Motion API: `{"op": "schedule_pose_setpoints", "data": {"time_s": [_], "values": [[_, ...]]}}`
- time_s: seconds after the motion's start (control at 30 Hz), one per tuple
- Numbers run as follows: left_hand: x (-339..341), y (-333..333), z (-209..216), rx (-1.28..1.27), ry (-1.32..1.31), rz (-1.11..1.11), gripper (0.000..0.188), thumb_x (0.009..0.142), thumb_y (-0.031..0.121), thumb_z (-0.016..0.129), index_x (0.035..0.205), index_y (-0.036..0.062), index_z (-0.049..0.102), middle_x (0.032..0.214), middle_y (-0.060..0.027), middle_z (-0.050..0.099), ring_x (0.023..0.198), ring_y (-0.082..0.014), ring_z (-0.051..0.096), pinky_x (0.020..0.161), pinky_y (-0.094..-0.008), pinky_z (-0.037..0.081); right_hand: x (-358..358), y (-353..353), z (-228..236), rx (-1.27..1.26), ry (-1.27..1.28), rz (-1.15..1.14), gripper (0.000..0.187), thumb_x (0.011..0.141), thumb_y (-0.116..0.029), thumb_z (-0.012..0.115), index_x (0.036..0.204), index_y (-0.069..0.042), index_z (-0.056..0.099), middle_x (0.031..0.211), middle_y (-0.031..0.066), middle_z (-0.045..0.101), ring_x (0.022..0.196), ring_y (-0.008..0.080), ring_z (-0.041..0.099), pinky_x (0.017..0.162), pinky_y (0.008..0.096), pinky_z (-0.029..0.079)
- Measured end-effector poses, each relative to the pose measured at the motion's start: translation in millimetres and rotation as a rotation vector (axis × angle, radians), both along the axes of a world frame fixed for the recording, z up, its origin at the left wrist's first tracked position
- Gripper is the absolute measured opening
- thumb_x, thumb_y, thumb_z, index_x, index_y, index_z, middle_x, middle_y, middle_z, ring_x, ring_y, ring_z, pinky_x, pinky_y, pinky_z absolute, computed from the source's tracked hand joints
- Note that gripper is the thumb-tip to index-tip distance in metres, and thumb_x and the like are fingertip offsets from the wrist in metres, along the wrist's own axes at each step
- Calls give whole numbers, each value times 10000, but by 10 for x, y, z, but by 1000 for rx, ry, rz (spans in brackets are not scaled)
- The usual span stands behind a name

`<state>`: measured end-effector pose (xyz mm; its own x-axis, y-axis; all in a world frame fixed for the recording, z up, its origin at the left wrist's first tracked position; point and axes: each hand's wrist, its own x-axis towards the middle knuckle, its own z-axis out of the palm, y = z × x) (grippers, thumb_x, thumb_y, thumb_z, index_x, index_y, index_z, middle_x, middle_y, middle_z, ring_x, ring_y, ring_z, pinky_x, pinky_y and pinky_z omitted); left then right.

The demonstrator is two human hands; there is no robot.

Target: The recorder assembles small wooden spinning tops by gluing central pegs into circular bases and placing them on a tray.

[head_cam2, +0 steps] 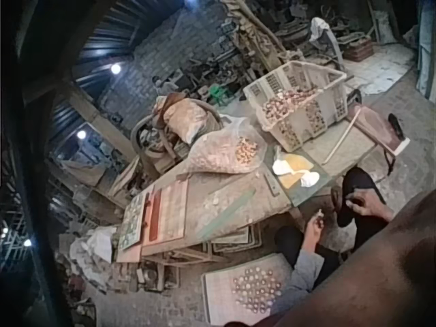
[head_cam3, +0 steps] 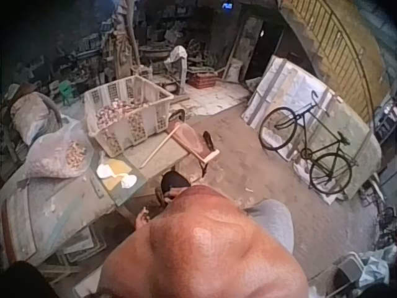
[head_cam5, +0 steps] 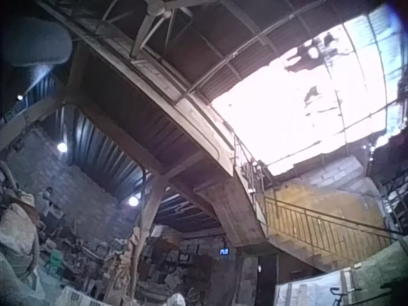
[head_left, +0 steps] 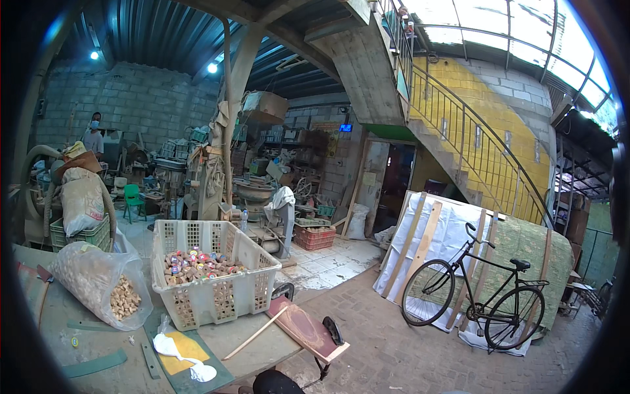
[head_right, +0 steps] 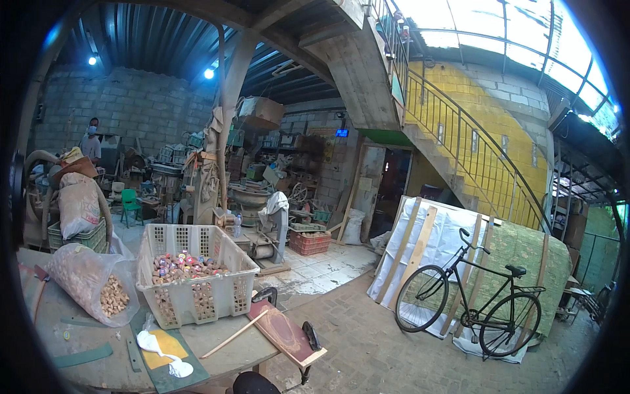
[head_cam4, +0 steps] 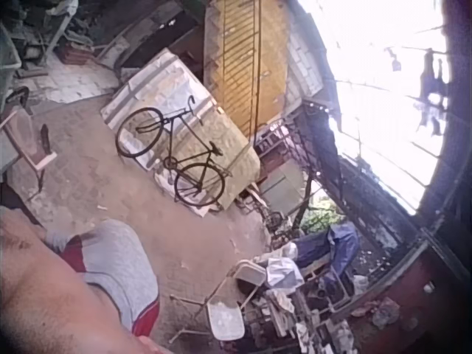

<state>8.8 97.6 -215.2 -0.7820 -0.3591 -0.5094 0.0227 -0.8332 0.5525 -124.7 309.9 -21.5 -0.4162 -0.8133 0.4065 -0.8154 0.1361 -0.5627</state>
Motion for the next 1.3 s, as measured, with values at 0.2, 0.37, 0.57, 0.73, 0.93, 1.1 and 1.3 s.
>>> {"op": "schedule_pose_setpoints", "data": {"time_s": [0.2,0.37,0.57,0.73,0.93,1.1,1.3], "values": [[10,12,84,-23,19,14,140,875,239,728,970,143,691,856,24,604,759,-132,507,744,-298,462,-6,-10,13,6,-22,5,260,871,-283,673,970,-45,705,860,201,663,805,399,656,824,453,540],[51,161,445,-78,116,6,117,899,214,692,991,142,698,886,17,625,776,-128,531,739,-282,452,-80,-22,-155,-16,-125,1,276,927,-311,649,1053,-69,691,899,184,647,860,352,646,747,428,514],[243,488,1022,-249,243,97,178,950,155,592,1080,88,693,1030,-14,670,881,-138,579,750,-288,454,-184,12,-354,-115,-258,34,262,954,-284,630,1078,-55,660,916,166,637,877,320,643,768,401,497],[271,660,1184,-328,455,206,201,965,125,565,1120,63,678,1071,-24,673,945,-152,600,777,-280,468,-220,13,-425,-160,-276,75,196,951,-229,638,1023,-47,646,909,144,628,878,300,632,785,385,487],[269,639,1185,-217,418,164,210,965,84,558,1139,60,674,1129,-35,660,1001,-142,607,771,-274,487,-250,17,-480,-163,-217,117,190,938,-227,647,1010,-51,650,859,129,622,817,274,634,729,368,490],[264,684,1068,-165,368,168,211,965,79,566,1145,59,673,1120,-42,662,1001,-144,608,757,-274,493,-221,9,-453,-181,-255,77,234,926,-265,656,1045,-65,672,850,129,635,774,263,631,701,365,496],[219,597,784,-185,406,93,240,975,87,573,1194,29,653,1153,-81,656,925,-155,601,758,-279,493,-174,-2,-376,-206,-222,114,259,921,-278,661,1071,-66,675,863,165,633,808,299,650,760,387,498]]}}
